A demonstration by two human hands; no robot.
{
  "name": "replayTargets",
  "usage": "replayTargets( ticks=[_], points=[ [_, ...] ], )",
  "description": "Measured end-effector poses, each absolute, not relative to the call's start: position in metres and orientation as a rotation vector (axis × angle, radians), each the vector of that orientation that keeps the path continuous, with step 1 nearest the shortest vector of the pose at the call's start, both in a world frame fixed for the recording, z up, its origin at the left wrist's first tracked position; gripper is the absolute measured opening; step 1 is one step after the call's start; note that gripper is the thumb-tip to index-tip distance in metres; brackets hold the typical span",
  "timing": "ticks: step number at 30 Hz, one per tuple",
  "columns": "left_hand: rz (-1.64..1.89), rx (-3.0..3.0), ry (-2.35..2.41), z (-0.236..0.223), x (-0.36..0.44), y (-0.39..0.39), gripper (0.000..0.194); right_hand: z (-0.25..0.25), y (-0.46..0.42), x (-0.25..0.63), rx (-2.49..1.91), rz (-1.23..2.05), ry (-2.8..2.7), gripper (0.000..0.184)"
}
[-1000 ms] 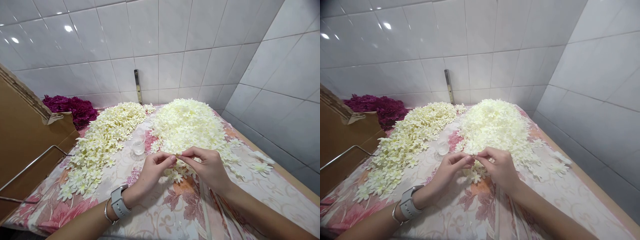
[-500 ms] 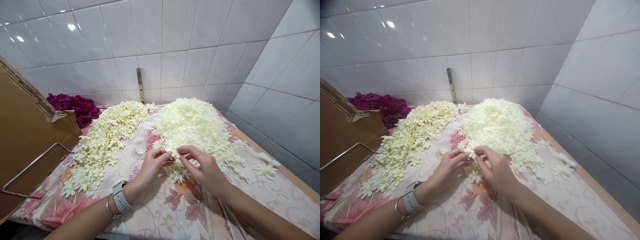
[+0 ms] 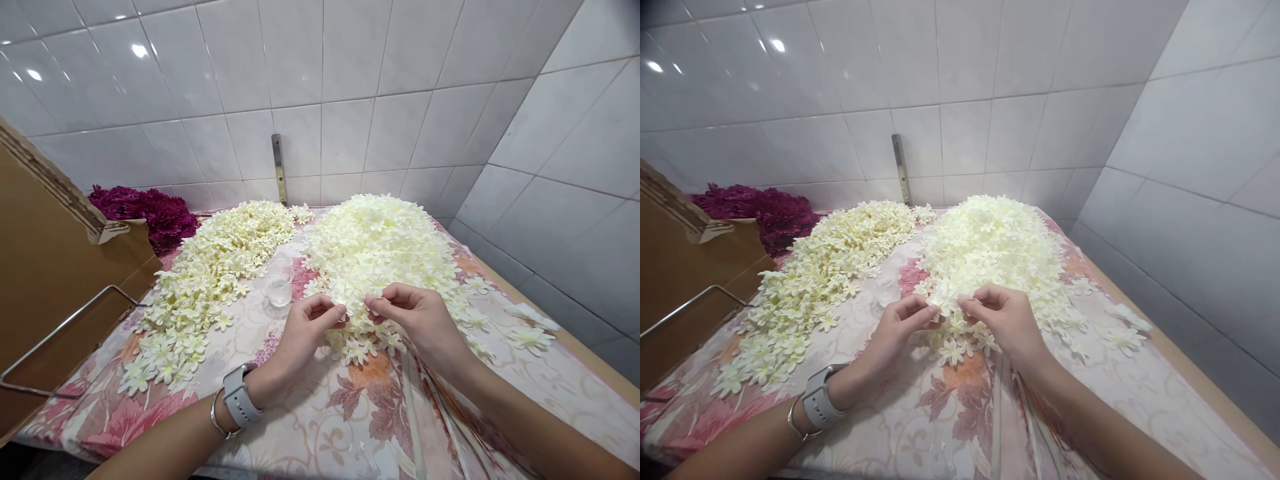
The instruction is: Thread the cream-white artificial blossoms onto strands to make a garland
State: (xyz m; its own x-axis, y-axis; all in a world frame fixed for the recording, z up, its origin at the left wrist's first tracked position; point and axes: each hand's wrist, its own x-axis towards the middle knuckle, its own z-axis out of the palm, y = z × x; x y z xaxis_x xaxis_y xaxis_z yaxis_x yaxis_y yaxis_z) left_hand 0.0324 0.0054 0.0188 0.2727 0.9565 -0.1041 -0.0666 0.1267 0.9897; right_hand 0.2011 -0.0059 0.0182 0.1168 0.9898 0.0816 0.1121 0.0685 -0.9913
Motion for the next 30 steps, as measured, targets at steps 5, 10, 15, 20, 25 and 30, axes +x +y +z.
replayTargets(
  ticks=[5,10,15,20,25,30],
  points=[
    [0.979,1.181,1.002,0.0174,0.0320,0.0060,0.021,0.0191,-0.0051,0.2021,-1.334,0.963,-1.244,0.039],
    [0.963,1.158,1.018,0.0212,0.0328,0.0033,0.021,0.0178,-0.0046,0.2036,-1.353,1.030,-1.248,0.037],
    [1.097,1.177,0.994,0.0220,0.0330,0.0035,0.022,0.0169,-0.0016,0.2071,-1.285,1.126,-1.283,0.036],
    [1.104,1.173,0.983,0.0234,0.0330,0.0055,0.019,0.0202,-0.0012,0.2098,-1.304,1.155,-1.245,0.030],
    [1.102,1.177,0.996,0.0240,0.0331,0.0050,0.019,0.0247,-0.0034,0.2087,-1.318,1.138,-1.224,0.031],
    [1.096,1.178,0.997,0.0217,0.0336,0.0060,0.019,0.0236,-0.0039,0.2080,-1.358,1.070,-1.212,0.038]
  ],
)
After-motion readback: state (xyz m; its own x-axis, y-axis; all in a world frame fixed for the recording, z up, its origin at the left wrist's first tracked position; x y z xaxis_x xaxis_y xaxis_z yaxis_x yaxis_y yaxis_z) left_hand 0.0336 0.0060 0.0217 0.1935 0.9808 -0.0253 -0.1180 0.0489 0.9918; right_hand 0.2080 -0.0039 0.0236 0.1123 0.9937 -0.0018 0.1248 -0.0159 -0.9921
